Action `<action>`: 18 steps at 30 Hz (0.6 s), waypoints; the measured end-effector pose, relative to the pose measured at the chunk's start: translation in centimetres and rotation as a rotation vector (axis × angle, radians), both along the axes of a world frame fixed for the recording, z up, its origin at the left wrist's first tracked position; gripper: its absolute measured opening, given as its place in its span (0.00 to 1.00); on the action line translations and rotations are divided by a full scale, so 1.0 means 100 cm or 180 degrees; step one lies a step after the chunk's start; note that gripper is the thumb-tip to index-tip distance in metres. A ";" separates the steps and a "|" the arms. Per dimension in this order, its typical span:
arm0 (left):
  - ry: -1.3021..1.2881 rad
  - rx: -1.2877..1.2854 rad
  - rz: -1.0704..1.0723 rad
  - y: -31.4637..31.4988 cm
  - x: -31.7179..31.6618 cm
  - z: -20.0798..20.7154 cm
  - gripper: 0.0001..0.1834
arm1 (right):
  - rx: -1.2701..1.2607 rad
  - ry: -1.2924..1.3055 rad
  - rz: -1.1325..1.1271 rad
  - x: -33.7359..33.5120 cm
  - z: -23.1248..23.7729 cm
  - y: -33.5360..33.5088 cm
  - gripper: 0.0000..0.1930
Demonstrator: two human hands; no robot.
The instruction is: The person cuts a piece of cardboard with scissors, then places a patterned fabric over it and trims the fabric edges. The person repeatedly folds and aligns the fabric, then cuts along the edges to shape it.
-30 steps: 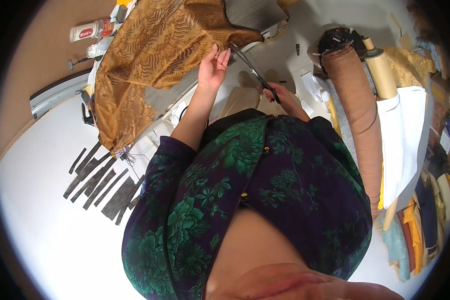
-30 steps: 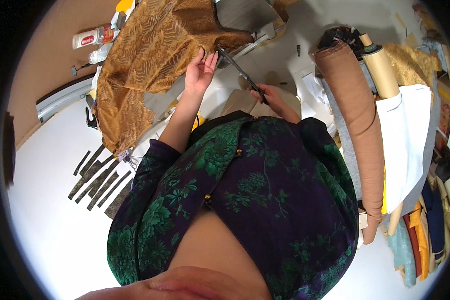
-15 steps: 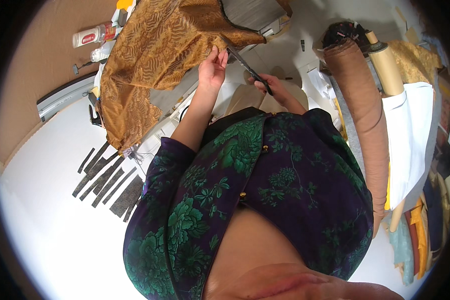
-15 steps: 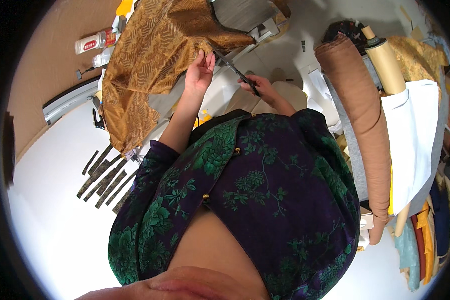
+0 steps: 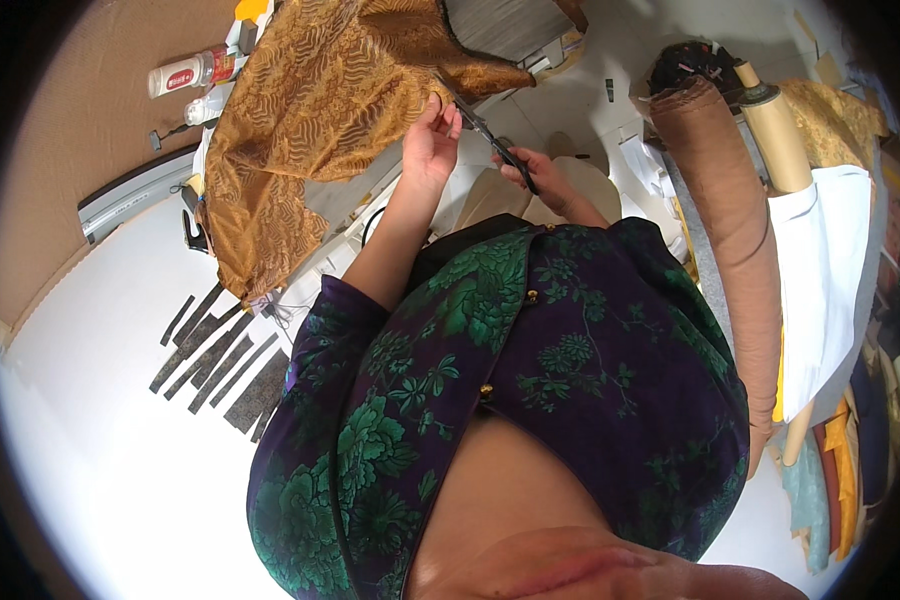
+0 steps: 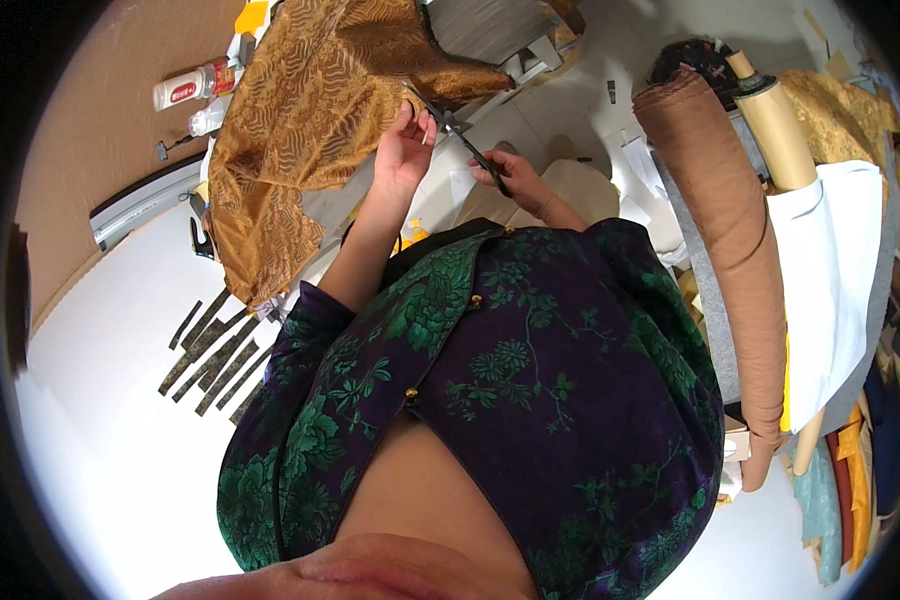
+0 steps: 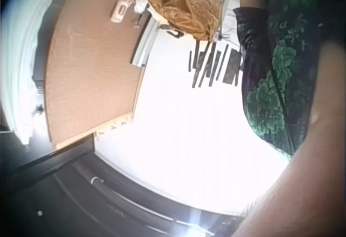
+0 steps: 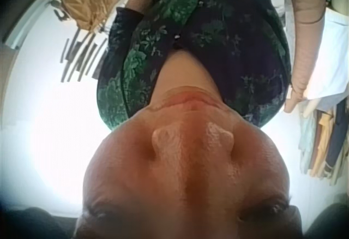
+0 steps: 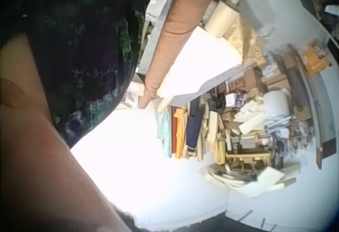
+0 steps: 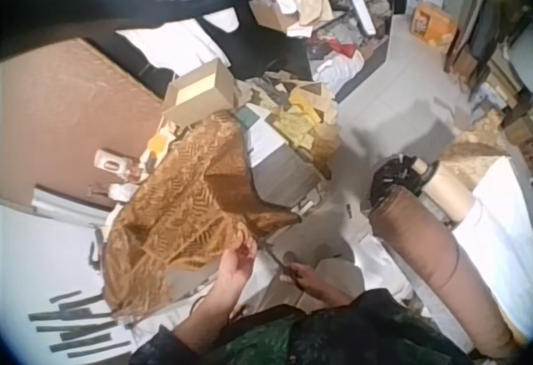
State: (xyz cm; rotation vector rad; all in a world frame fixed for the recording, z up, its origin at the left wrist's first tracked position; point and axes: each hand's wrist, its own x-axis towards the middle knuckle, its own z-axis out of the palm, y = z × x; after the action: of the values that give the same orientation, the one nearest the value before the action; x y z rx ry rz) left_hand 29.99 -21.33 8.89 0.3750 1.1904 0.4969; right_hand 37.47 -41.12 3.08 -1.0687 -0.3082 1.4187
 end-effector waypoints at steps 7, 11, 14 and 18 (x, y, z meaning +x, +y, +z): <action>-0.0091 -0.0003 -0.0039 0.001 -0.002 -0.002 0.08 | 0.0018 0.0243 0.0038 -0.003 -0.008 0.001 0.22; -0.0068 -0.0007 -0.0017 -0.001 -0.001 0.001 0.08 | 0.0062 0.0395 -0.0018 -0.004 -0.009 -0.002 0.22; -0.0081 0.0007 -0.0033 -0.002 0.001 0.003 0.08 | 0.0066 0.0382 -0.0018 -0.002 -0.009 -0.004 0.22; -0.0110 0.0015 -0.0070 -0.002 -0.001 0.001 0.07 | 0.0018 0.0252 0.0013 -0.001 -0.013 -0.003 0.21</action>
State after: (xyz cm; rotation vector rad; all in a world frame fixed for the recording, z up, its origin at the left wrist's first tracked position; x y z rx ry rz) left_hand 29.94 -21.48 9.02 0.3818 1.1507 0.4855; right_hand 37.37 -41.44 1.81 -1.0053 -0.2572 1.4590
